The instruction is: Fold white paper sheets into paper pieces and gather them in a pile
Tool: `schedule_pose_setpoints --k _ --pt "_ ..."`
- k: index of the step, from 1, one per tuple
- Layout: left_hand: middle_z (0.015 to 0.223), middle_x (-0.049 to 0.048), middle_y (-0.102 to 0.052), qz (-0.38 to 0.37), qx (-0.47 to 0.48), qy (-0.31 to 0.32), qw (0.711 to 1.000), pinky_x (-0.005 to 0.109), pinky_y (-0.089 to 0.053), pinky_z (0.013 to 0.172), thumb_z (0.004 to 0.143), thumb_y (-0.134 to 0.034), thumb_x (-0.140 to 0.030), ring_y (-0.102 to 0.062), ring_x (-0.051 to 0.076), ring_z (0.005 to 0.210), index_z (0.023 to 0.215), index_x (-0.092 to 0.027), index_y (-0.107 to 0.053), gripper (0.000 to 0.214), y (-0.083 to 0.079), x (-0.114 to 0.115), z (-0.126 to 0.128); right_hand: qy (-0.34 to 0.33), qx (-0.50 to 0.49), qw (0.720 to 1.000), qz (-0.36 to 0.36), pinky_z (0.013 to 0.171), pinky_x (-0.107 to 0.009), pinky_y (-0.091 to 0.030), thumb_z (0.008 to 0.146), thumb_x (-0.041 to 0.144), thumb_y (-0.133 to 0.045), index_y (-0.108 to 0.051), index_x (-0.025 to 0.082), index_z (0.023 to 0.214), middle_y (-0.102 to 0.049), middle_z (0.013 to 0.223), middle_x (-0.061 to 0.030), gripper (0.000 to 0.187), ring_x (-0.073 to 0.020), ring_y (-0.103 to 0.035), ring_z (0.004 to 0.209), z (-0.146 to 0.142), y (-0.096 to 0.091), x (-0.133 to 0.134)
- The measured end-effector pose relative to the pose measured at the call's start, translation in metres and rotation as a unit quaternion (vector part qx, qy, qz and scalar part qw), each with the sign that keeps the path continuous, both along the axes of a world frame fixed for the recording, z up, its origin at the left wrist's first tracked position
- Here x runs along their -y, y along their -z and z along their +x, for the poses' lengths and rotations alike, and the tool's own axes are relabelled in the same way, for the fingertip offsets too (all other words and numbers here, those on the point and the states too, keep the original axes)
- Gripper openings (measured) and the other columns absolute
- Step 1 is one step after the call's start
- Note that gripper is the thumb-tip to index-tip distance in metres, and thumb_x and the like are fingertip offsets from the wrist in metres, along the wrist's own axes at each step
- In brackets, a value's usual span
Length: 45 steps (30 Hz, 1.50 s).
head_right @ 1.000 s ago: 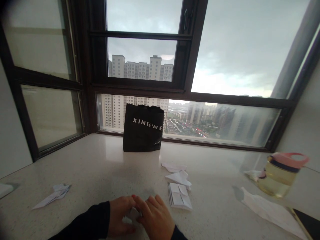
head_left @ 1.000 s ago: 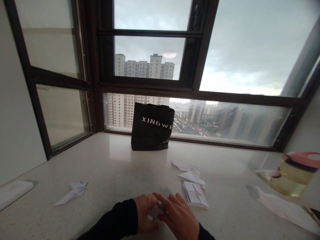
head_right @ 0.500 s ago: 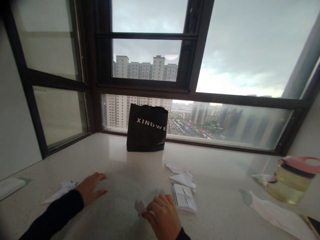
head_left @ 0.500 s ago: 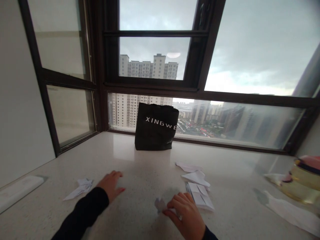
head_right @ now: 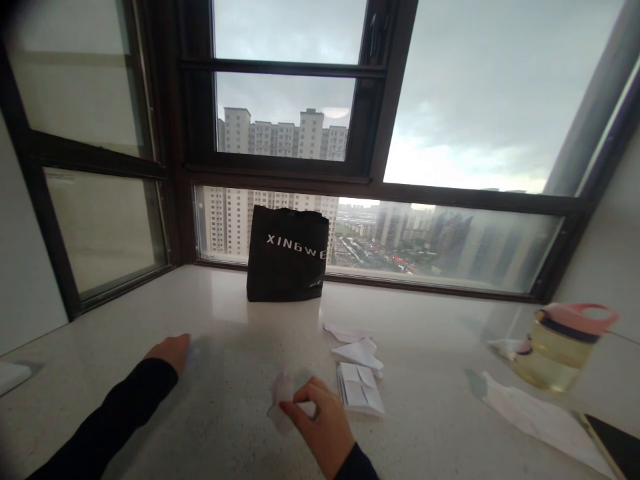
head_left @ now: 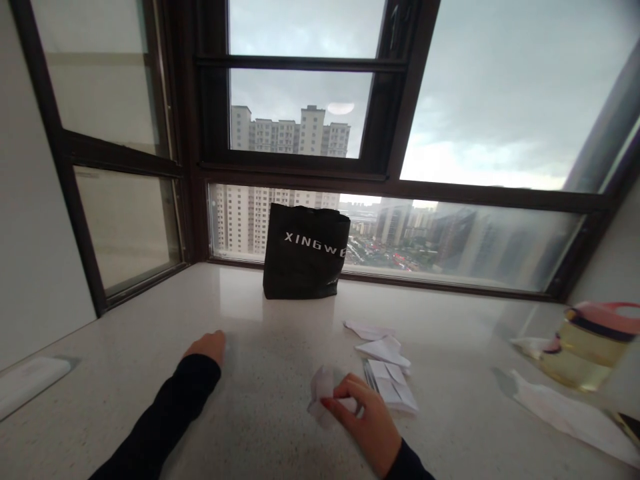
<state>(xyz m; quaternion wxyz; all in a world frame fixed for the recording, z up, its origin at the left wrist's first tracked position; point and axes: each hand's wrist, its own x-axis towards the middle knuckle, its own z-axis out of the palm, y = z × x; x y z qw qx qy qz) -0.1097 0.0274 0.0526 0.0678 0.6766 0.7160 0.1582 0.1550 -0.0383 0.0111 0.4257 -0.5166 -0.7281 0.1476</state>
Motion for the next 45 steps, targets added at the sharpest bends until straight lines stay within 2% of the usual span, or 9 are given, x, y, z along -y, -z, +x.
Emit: schedule_pose_setpoints --k 3,6,9,12,17,27,34,40,45 --pt "0.091 0.0073 -0.062 0.025 0.125 0.125 0.984 0.026 -0.041 0.077 0.073 -0.037 -0.016 -0.058 0.016 0.084 0.096 -0.016 -0.057 0.03 0.001 0.01 0.048 0.015 -0.031 0.999 -0.018 0.054 -0.023 -0.039 0.07 0.041 -0.052 -0.055 0.018 0.058 -0.056 0.058 0.0006 0.026 -0.014 -0.053 0.058 0.002 -0.002 0.0" --pt "0.092 0.0075 -0.06 -0.005 0.375 0.21 0.903 0.025 -0.046 0.069 0.072 -0.042 -0.024 -0.06 0.015 0.075 0.108 -0.013 -0.049 0.038 0.014 0.022 0.08 0.028 -0.077 0.996 -0.029 0.055 -0.023 -0.04 0.071 0.043 -0.051 -0.055 0.018 0.061 -0.058 0.058 0.0003 0.027 -0.0145 -0.053 0.058 0.007 -0.004 0.0" --pt "0.09 0.0078 -0.059 -0.065 0.532 0.224 0.814 0.027 -0.047 0.067 0.065 -0.055 -0.034 -0.059 0.016 0.073 0.107 -0.011 -0.048 0.048 0.031 0.027 0.091 0.04 -0.124 0.991 -0.022 0.05 -0.022 -0.04 0.071 0.045 -0.049 -0.054 0.018 0.061 -0.057 0.056 0.0007 0.029 -0.0135 -0.052 0.053 0.013 -0.007 -0.001" --pt "0.089 0.0064 -0.057 -0.096 0.596 0.196 0.773 0.028 -0.046 0.067 0.054 -0.065 -0.042 -0.059 0.015 0.069 0.103 -0.012 -0.051 0.059 0.047 0.026 0.093 0.04 -0.155 0.987 -0.033 0.045 -0.021 -0.04 0.071 0.047 -0.049 -0.052 0.018 0.059 -0.056 0.055 0.0009 0.031 -0.0129 -0.05 0.051 0.014 -0.007 -0.002" --pt "0.092 0.005 -0.055 -0.13 0.628 0.17 0.748 0.029 -0.046 0.067 0.046 -0.068 -0.046 -0.059 0.015 0.067 0.096 -0.015 -0.054 0.061 0.061 0.031 0.1 0.005 -0.185 0.979 -0.083 0.041 -0.02 -0.039 0.07 0.049 -0.049 -0.052 0.018 0.062 -0.055 0.055 0.0014 0.032 -0.0117 -0.049 0.047 0.009 -0.004 -0.002" --pt "0.075 0.0023 -0.061 -0.194 0.694 0.187 0.668 0.03 -0.044 0.068 0.04 -0.075 -0.034 -0.058 0.014 0.065 0.083 -0.016 -0.053 0.051 0.051 0.043 0.108 -0.01 -0.125 0.99 -0.069 0.055 -0.023 -0.042 0.071 0.038 -0.052 -0.054 0.018 0.064 -0.06 0.059 0.0 0.022 -0.0146 -0.056 0.058 0.002 -0.006 0.005" --pt "0.071 0.0016 -0.06 -0.216 0.71 0.177 0.647 0.033 -0.043 0.071 0.045 -0.073 -0.034 -0.057 0.015 0.068 0.086 -0.016 -0.055 0.048 0.054 0.046 0.108 0.021 -0.088 0.994 -0.064 0.056 -0.024 -0.041 0.069 0.041 -0.053 -0.057 0.017 0.062 -0.061 0.06 -0.0011 0.025 -0.0155 -0.056 0.06 0.0 0.0 0.003" --pt "0.072 0.0014 -0.059 -0.215 0.7 0.173 0.659 0.03 -0.044 0.068 0.053 -0.067 -0.046 -0.057 0.014 0.068 0.085 -0.016 -0.056 0.045 0.058 0.048 0.11 0.058 -0.05 0.996 -0.044 0.056 -0.024 -0.039 0.067 0.046 -0.054 -0.056 0.018 0.06 -0.06 0.058 -0.0005 0.029 -0.0161 -0.055 0.06 -0.001 0.008 0.001" --pt "0.07 -0.0011 -0.058 -0.232 0.727 0.172 0.623 0.028 -0.042 0.068 0.052 -0.069 -0.044 -0.056 0.011 0.066 0.079 -0.018 -0.053 0.041 0.061 0.049 0.112 0.086 -0.001 0.996 -0.015 0.055 -0.025 -0.038 0.07 0.044 -0.052 -0.055 0.019 0.058 -0.057 0.057 0.0001 0.028 -0.0157 -0.053 0.058 -0.001 0.009 0.002"
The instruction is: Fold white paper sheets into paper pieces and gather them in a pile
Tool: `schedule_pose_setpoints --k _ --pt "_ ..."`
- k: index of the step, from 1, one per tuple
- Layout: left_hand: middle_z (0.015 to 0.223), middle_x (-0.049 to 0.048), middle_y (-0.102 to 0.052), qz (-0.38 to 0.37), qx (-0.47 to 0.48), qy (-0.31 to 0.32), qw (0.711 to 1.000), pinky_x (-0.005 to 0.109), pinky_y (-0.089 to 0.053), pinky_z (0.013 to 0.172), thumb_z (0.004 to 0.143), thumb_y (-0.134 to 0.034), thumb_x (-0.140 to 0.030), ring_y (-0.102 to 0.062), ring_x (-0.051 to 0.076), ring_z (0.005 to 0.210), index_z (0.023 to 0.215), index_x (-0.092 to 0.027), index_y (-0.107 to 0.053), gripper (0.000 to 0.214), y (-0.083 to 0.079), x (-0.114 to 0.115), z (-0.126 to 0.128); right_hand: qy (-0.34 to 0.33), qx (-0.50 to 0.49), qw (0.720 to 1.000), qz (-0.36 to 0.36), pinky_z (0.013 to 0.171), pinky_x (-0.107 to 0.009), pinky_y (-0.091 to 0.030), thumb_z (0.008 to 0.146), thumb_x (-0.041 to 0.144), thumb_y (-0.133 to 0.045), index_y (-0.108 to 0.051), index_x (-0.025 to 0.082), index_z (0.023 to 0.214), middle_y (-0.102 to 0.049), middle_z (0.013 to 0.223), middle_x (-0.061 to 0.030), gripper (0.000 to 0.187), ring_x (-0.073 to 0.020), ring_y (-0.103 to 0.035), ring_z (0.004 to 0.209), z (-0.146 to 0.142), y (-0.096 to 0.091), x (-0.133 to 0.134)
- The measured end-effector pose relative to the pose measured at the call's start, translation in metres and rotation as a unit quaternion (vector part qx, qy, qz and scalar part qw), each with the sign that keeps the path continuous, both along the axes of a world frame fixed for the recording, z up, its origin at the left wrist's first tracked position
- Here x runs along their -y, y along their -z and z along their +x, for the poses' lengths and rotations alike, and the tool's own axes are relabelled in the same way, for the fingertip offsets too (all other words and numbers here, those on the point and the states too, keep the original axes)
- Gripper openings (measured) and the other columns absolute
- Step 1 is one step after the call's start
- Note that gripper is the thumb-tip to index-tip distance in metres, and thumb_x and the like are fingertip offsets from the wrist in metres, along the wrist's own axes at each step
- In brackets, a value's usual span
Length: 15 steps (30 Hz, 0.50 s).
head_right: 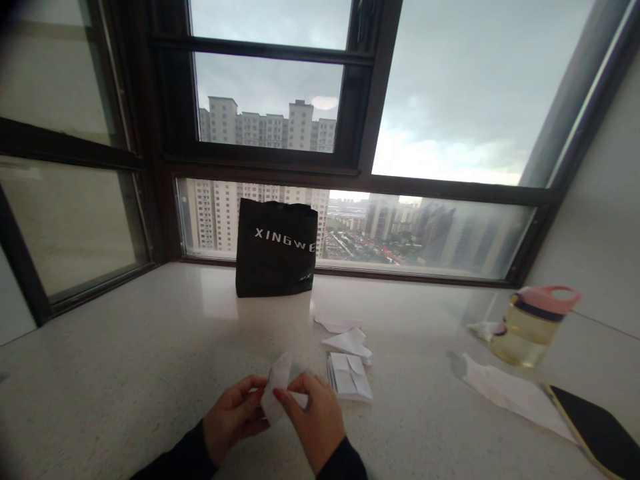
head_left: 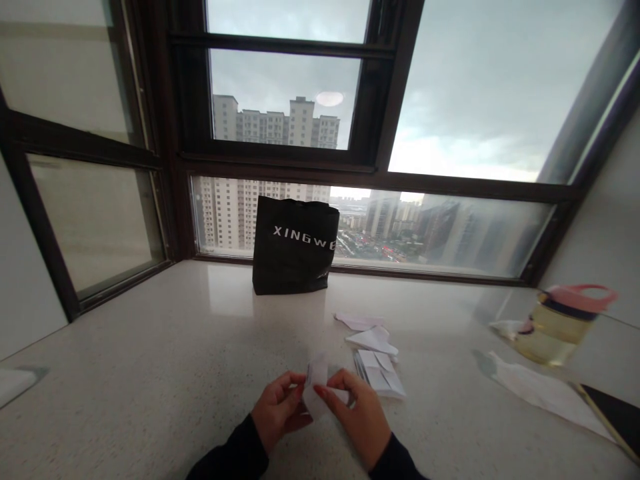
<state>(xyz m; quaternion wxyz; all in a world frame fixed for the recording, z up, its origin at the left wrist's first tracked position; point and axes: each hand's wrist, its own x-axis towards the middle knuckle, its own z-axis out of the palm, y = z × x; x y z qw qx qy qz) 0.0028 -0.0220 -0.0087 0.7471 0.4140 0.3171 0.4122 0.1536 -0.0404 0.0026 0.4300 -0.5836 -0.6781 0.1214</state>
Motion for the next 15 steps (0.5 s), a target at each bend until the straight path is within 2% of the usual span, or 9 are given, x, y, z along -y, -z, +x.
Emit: schedule_pose_setpoints --k 3,5,6,8,10,12,15 --pt "0.07 -0.0021 -0.056 -0.015 0.017 0.01 1.0 0.028 -0.042 0.069 0.05 -0.071 -0.043 -0.055 0.01 0.066 0.078 -0.018 -0.05 0.043 0.001 0.002 0.001 0.017 0.008 0.998 0.064 0.061 -0.028 -0.04 0.068 0.042 -0.055 -0.055 0.019 0.063 -0.057 0.064 -0.0016 0.024 -0.0178 -0.053 0.066 0.001 0.001 -0.001" --pt "0.072 -0.0022 -0.056 -0.004 0.016 0.022 1.0 0.029 -0.041 0.071 0.051 -0.07 -0.044 -0.055 0.011 0.068 0.078 -0.019 -0.049 0.043 0.001 0.002 0.0 0.026 -0.014 0.994 0.101 0.065 -0.03 -0.041 0.066 0.041 -0.058 -0.056 0.018 0.081 -0.058 0.08 -0.005 0.028 -0.0201 -0.053 0.076 0.003 0.002 -0.003" --pt "0.073 -0.0021 -0.055 0.012 0.008 0.023 1.0 0.029 -0.041 0.071 0.052 -0.068 -0.046 -0.055 0.011 0.069 0.079 -0.019 -0.048 0.043 0.001 0.002 0.0 0.02 -0.027 0.995 0.097 0.064 -0.03 -0.042 0.066 0.041 -0.058 -0.055 0.017 0.09 -0.058 0.085 -0.0059 0.034 -0.0201 -0.053 0.077 0.004 0.003 -0.005" --pt "0.074 -0.0011 -0.055 0.08 -0.031 0.017 0.996 0.031 -0.041 0.072 0.057 -0.063 -0.049 -0.054 0.013 0.072 0.077 -0.018 -0.049 0.039 0.001 0.001 -0.001 -0.012 -0.029 0.998 0.05 0.056 -0.027 -0.042 0.067 0.039 -0.057 -0.055 0.017 0.091 -0.059 0.08 -0.0043 0.033 -0.0175 -0.055 0.067 0.006 0.003 -0.007" --pt "0.078 0.0012 -0.055 0.181 -0.088 0.008 0.98 0.033 -0.04 0.076 0.065 -0.057 -0.046 -0.053 0.016 0.078 0.077 -0.017 -0.05 0.032 0.002 0.0 -0.002 -0.04 0.009 0.999 0.01 0.051 -0.024 -0.041 0.069 0.037 -0.056 -0.059 0.018 0.076 -0.058 0.066 -0.0007 0.021 -0.0148 -0.053 0.057 0.008 0.0 -0.007" --pt "0.089 0.0047 -0.056 0.279 -0.129 -0.013 0.952 0.035 -0.035 0.084 0.069 -0.054 -0.037 -0.05 0.019 0.09 0.087 -0.017 -0.05 0.028 0.005 -0.001 -0.003 -0.053 0.063 0.996 0.024 0.055 -0.025 -0.04 0.071 0.034 -0.056 -0.059 0.018 0.066 -0.056 0.064 -0.0002 0.016 -0.0147 -0.053 0.06 0.008 -0.004 -0.005" --pt "0.109 0.0089 -0.049 0.362 -0.153 -0.06 0.917 0.035 -0.03 0.09 0.068 -0.053 -0.025 -0.042 0.021 0.105 0.112 -0.018 -0.035 0.048 0.014 0.0 -0.002 -0.088 0.139 0.984 0.06 0.061 -0.026 -0.04 0.07 0.026 -0.059 -0.059 0.019 0.068 -0.056 0.069 -0.0013 0.007 -0.016 -0.052 0.069 0.005 -0.007 0.0"
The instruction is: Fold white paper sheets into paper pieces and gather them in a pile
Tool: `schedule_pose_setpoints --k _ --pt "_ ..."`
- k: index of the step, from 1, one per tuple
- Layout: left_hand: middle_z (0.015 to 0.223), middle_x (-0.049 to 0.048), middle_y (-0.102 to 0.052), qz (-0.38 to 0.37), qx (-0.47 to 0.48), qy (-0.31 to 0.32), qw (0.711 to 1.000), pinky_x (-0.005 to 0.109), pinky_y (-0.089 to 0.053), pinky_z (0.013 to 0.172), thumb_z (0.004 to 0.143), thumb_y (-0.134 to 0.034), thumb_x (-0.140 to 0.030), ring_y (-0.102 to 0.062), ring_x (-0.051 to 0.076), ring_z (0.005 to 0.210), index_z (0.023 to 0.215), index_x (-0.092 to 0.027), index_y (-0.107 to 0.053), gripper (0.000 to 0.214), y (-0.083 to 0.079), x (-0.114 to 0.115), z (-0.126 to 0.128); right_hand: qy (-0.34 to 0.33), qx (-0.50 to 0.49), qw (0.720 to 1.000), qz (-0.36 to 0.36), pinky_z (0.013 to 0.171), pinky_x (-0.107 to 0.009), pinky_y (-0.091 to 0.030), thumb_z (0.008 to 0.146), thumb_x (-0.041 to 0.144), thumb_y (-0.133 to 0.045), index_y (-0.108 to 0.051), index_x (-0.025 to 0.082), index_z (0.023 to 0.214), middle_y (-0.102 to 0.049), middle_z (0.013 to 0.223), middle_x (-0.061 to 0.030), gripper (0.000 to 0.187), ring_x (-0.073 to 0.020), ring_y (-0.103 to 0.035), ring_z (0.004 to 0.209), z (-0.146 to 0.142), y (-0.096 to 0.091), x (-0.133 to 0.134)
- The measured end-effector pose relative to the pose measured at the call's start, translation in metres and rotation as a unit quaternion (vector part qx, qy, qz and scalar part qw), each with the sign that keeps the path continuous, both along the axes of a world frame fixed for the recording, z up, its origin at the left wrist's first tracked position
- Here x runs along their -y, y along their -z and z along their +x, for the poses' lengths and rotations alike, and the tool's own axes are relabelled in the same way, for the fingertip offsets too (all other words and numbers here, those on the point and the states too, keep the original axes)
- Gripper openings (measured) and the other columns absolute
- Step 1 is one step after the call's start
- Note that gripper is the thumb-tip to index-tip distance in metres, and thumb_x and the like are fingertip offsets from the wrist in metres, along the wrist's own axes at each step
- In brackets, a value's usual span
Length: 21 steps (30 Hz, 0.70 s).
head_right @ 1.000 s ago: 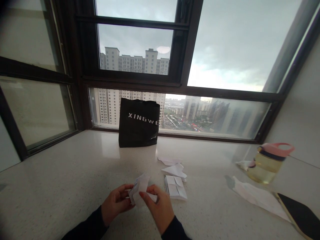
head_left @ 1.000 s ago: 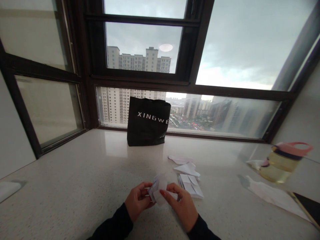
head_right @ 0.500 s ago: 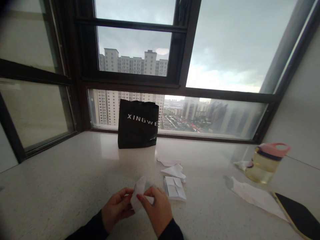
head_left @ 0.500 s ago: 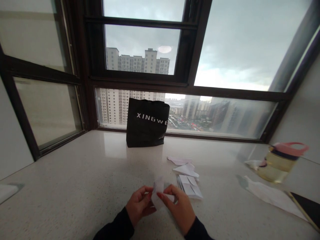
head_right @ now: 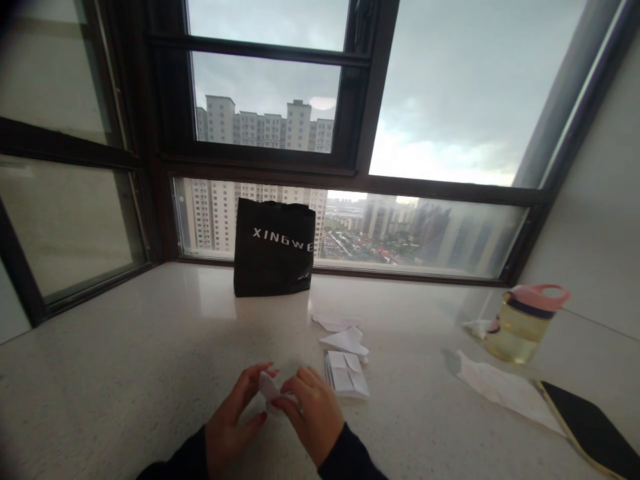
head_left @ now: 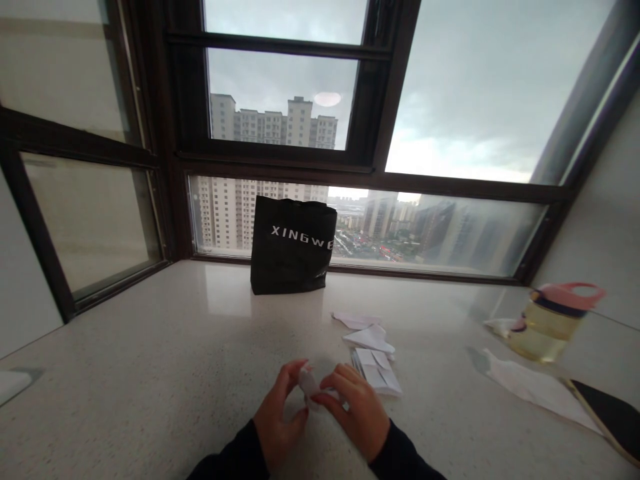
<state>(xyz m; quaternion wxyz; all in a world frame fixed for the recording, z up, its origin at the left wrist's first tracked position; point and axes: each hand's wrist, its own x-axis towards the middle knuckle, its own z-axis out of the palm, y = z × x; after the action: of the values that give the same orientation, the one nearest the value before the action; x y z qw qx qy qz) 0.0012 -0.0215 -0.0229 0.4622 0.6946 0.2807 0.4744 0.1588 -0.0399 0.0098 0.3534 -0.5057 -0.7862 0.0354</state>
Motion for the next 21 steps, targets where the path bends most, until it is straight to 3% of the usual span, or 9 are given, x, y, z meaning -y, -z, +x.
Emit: schedule_pose_setpoints --k 2,5,10,17,21 --pt "0.111 0.0102 -0.048 0.021 -0.011 -0.006 1.0 0.034 -0.034 0.088 0.069 -0.052 -0.024 -0.045 0.02 0.103 0.116 -0.018 -0.029 0.053 0.007 0.002 0.003 -0.021 0.033 0.999 -0.009 0.063 -0.026 -0.04 0.068 0.021 -0.062 -0.058 0.019 0.07 -0.056 0.072 -0.0016 0.004 -0.0164 -0.052 0.072 -0.002 0.001 0.001" --pt "0.107 0.0097 -0.052 0.027 -0.019 0.002 0.999 0.031 -0.038 0.084 0.072 -0.05 -0.026 -0.049 0.02 0.098 0.112 -0.018 -0.034 0.044 0.01 0.006 0.008 -0.029 0.03 0.998 -0.05 0.064 -0.025 -0.041 0.067 0.017 -0.062 -0.057 0.018 0.076 -0.056 0.076 -0.0019 0.01 -0.0157 -0.053 0.073 -0.005 0.005 0.001" --pt "0.102 0.0078 -0.055 0.009 -0.051 -0.012 0.999 0.027 -0.04 0.077 0.077 -0.045 -0.036 -0.053 0.018 0.09 0.104 -0.019 -0.043 0.032 -0.004 0.011 0.009 -0.038 0.026 0.996 -0.074 0.064 -0.025 -0.042 0.069 0.012 -0.057 -0.055 0.016 0.078 -0.055 0.078 -0.0033 0.01 -0.0158 -0.055 0.073 -0.007 0.006 0.0" --pt "0.062 0.0021 -0.057 0.016 -0.155 -0.084 0.984 0.023 -0.04 0.053 0.081 -0.026 -0.048 -0.053 0.014 0.055 0.083 -0.016 -0.048 0.039 -0.001 -0.001 0.003 -0.013 -0.026 0.989 -0.148 0.062 -0.022 -0.04 0.064 0.017 -0.063 -0.056 0.019 0.082 -0.06 0.076 0.0008 0.019 -0.0136 -0.055 0.068 -0.004 -0.004 0.003" --pt "0.069 0.002 -0.06 0.069 -0.166 -0.076 0.981 0.021 -0.042 0.056 0.08 -0.032 -0.045 -0.056 0.013 0.06 0.084 -0.019 -0.047 0.03 0.002 0.005 0.003 0.026 0.031 0.985 -0.166 0.06 -0.022 -0.038 0.068 0.021 -0.06 -0.058 0.021 0.077 -0.063 0.07 0.0015 0.009 -0.0134 -0.056 0.063 0.001 -0.01 0.009"
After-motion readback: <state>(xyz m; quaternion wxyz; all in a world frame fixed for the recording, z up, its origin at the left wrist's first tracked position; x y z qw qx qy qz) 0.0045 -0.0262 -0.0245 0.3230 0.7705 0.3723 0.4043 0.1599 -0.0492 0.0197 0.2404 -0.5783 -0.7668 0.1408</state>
